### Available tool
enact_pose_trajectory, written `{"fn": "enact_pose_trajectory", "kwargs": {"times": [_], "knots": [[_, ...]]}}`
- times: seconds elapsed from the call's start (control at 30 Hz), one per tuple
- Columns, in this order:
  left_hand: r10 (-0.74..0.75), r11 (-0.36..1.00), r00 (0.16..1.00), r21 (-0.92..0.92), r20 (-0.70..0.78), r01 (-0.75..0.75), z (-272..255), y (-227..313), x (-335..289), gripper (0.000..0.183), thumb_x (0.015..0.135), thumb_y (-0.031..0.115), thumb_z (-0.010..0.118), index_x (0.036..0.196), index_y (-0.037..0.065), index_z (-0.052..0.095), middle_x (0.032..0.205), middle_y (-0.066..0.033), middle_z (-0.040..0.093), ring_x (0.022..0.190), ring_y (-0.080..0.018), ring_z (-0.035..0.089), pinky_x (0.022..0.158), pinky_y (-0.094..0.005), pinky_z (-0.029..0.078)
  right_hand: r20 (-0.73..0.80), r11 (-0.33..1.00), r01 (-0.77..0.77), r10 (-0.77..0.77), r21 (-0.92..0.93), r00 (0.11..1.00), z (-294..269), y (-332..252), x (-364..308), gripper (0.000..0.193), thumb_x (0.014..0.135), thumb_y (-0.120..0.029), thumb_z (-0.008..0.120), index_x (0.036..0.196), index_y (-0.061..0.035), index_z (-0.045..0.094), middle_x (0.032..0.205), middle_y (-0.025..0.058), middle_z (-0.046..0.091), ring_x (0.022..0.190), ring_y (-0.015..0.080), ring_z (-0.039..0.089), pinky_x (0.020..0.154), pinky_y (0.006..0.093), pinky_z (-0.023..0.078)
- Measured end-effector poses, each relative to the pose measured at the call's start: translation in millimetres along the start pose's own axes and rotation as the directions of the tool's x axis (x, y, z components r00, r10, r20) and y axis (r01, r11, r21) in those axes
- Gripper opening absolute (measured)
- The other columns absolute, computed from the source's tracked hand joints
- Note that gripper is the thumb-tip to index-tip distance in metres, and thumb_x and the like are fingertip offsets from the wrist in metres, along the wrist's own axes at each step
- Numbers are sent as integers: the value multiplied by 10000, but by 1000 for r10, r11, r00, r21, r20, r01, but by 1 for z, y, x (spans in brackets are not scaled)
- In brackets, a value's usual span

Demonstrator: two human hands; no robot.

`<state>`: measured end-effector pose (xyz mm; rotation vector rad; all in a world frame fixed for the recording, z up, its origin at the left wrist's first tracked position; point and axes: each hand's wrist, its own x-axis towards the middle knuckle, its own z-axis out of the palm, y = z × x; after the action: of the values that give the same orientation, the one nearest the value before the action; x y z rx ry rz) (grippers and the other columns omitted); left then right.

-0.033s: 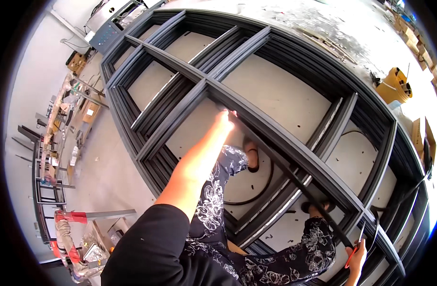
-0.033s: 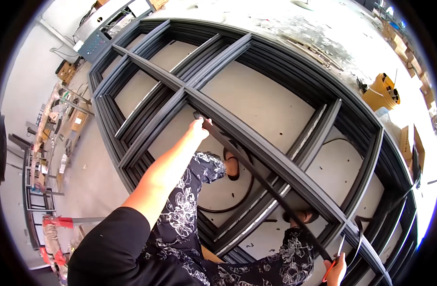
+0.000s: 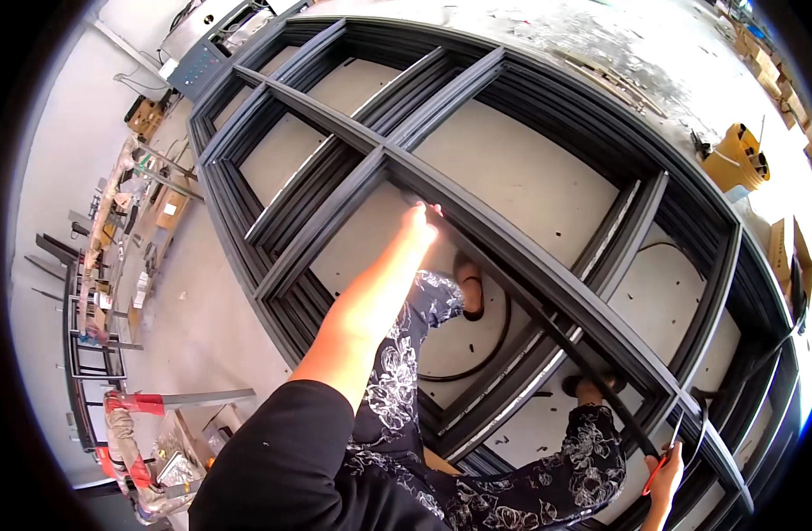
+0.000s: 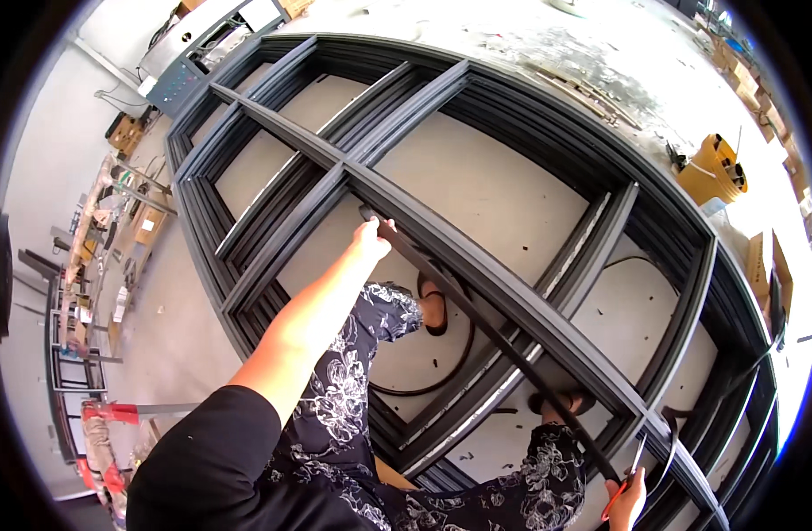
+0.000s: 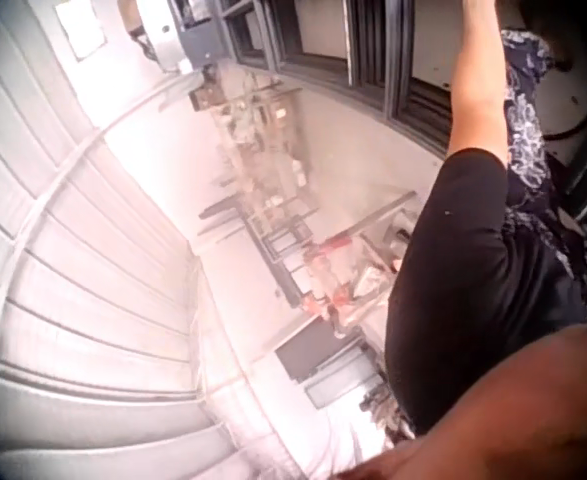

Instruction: The person installs a rubber seal into the grooves of a metal frame by hand and uses scissors to cut the seal to length.

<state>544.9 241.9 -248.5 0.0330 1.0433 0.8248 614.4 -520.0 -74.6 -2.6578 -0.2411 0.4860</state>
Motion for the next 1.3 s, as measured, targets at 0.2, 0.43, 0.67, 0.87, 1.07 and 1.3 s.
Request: {"fn": "enact_pose_trajectory", "kwargs": {"times": [0.2,0.43,0.67,0.87,1.07,1.3], "knots": [[286,955,949,47,133,-294,43,5,-10,250,964,313,597,945,91,484,747,-27,480,637,-191,498,553,-337,456,-147,985,136,-151,-108,978,38,15,58,525,692,-90,808,1124,6,525,816,132,562,716,327,536,661,394,439],[390,870,921,322,13,-373,60,-3,-14,431,901,459,656,985,105,425,663,-13,393,487,-152,404,439,-309,372,-137,984,64,-88,-169,987,50,12,87,659,679,-93,819,1248,7,502,918,177,620,825,374,597,741,409,474],[352,809,928,537,-122,-237,42,-23,36,493,935,506,572,881,18,522,680,-40,493,473,-149,451,398,-303,412,-113,987,19,-37,-159,993,37,14,82,662,672,-69,815,1253,-15,503,943,170,633,837,367,609,750,402,481],[332,813,911,564,-246,-145,49,-45,36,456,969,496,519,878,50,553,678,-33,547,443,-140,449,393,-279,427,-110,988,1,-18,-156,994,30,46,78,735,716,-32,789,1365,5,445,1067,180,665,964,335,651,841,375,504],[287,901,932,392,-219,-185,46,-47,24,496,971,533,482,865,51,524,642,-27,487,439,-136,422,406,-288,414,-142,985,37,-61,-170,988,32,47,81,744,687,-28,799,1348,-13,458,1024,185,657,922,368,635,804,395,494],[361,888,901,385,-240,-253,50,-41,20,552,955,516,535,953,-37,540,645,-71,530,471,-175,500,413,-304,435,-209,984,86,-118,-154,971,43,50,81,669,689,-16,794,1281,-6,483,992,179,647,875,361,626,772,387,488]]}}
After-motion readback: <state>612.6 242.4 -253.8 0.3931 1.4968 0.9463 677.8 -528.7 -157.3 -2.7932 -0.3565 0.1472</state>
